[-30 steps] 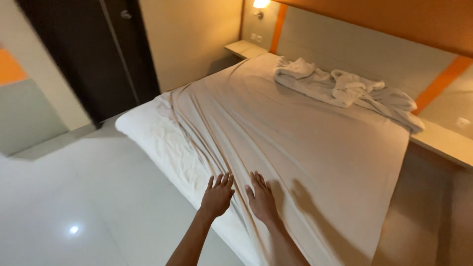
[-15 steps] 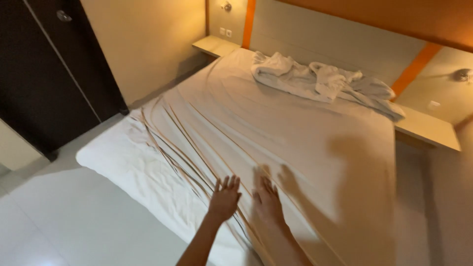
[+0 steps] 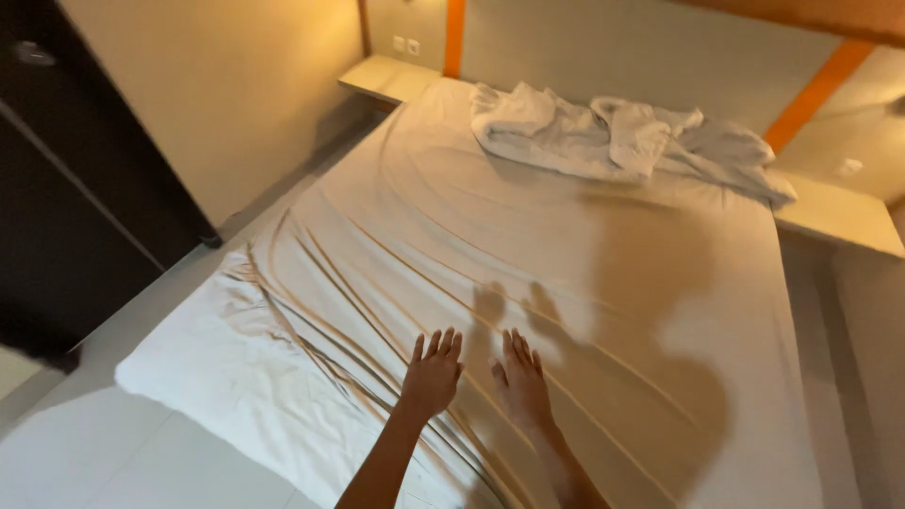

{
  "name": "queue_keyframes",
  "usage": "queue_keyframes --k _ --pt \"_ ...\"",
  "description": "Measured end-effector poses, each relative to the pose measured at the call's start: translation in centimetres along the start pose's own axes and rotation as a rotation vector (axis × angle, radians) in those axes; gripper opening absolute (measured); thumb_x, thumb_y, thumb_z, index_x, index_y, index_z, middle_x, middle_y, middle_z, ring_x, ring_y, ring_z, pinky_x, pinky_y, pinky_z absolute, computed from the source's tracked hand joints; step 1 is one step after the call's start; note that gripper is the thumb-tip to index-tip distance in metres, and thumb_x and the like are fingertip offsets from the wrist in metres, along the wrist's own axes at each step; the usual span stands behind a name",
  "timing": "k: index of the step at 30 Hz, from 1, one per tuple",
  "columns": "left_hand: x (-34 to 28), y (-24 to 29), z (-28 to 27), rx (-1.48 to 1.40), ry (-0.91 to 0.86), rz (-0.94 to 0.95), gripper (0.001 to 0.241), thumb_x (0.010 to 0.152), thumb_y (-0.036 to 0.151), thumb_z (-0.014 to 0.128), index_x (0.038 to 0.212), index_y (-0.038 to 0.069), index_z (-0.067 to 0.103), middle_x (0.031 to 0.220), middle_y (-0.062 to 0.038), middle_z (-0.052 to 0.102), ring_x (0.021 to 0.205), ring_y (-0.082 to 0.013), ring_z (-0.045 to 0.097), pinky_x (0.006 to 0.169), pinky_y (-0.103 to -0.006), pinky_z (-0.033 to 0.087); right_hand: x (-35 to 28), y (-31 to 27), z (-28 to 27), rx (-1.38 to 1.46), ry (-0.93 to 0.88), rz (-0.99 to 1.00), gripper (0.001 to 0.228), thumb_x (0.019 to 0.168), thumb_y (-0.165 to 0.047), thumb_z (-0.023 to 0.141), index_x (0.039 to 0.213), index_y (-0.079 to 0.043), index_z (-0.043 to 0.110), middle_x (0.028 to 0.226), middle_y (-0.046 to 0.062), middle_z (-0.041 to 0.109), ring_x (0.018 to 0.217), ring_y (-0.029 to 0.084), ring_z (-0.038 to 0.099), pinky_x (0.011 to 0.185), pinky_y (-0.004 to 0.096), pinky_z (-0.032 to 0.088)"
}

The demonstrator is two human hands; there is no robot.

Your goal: The person smooths a white fitted sheet over a mattress, tucking the edges under. They then spread a white duvet over the bed, smoothing it out and folding the top edge back to create a neat appearance.

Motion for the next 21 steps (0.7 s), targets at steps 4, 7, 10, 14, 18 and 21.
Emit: queue_keyframes --k 4,7,10,14,18,21 --pt "2.3 -1.0 1.2 0.023 -0.036 0.082 0.06 0.103 0.029 0.046 0.156 0.003 0.031 0.162 -0.016 0.033 0.151 -0.0351 0.027 0.122 -0.0566 0.016 0.9 0.9 0.9 -0.005 0.054 0.027 0.066 0.106 -0.041 0.045 0.159 -0.005 0.029 0.166 0.018 0.029 0.155 0.032 0.025 0.126 0.043 0.02" --pt "4.4 -2.8 2.5 0.027 -0.073 0.135 0.06 0.102 0.029 0.047 0.154 0.003 0.033 0.161 -0.017 0.035 0.149 -0.0357 0.03 0.122 -0.0571 0.018 2.3 2.4 3.5 -0.011 0.068 0.091 0.066 0.107 -0.041 0.043 0.16 -0.005 0.029 0.167 0.018 0.029 0.155 0.032 0.026 0.126 0.045 0.019" --pt "6.5 -4.9 5.2 -0.013 -0.061 0.218 0.058 0.104 0.029 0.048 0.154 0.003 0.035 0.158 -0.017 0.038 0.147 -0.0359 0.034 0.122 -0.0575 0.02 3.4 4.1 7.4 -0.037 0.009 0.165 0.065 0.108 -0.041 0.038 0.16 -0.003 0.024 0.167 0.02 0.025 0.155 0.032 0.022 0.125 0.048 0.014" --pt "11.8 -9.4 10.6 0.016 -0.122 0.286 0.058 0.103 0.028 0.05 0.153 0.002 0.035 0.158 -0.017 0.039 0.146 -0.0361 0.035 0.12 -0.0586 0.021 6.5 6.5 12.6 -0.094 0.037 0.249 0.066 0.108 -0.042 0.036 0.16 -0.005 0.025 0.167 0.017 0.027 0.155 0.031 0.022 0.125 0.048 0.014" --pt "15.0 -12.3 18.0 0.053 -0.181 0.309 0.062 0.098 0.021 0.055 0.153 0.002 0.034 0.158 -0.016 0.037 0.145 -0.0359 0.034 0.119 -0.059 0.02 8.4 10.5 18.6 -0.112 -0.043 0.35 0.062 0.106 -0.04 0.036 0.159 -0.008 0.027 0.166 0.013 0.029 0.155 0.029 0.023 0.124 0.049 0.016" --pt "17.1 -13.7 21.6 0.067 -0.281 0.316 0.065 0.094 0.011 0.057 0.154 0.003 0.033 0.16 -0.015 0.036 0.147 -0.0349 0.033 0.12 -0.0582 0.02 10.5 13.3 22.3 -0.113 -0.077 0.381 0.059 0.107 -0.036 0.037 0.16 -0.01 0.028 0.165 0.013 0.031 0.154 0.03 0.026 0.124 0.05 0.018"
Point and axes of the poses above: each hand's wrist, its own x-axis towards the middle knuckle, its own z-axis out of the palm, y = z × x, the point moved 8 cm from there along x, towards the middle knuckle
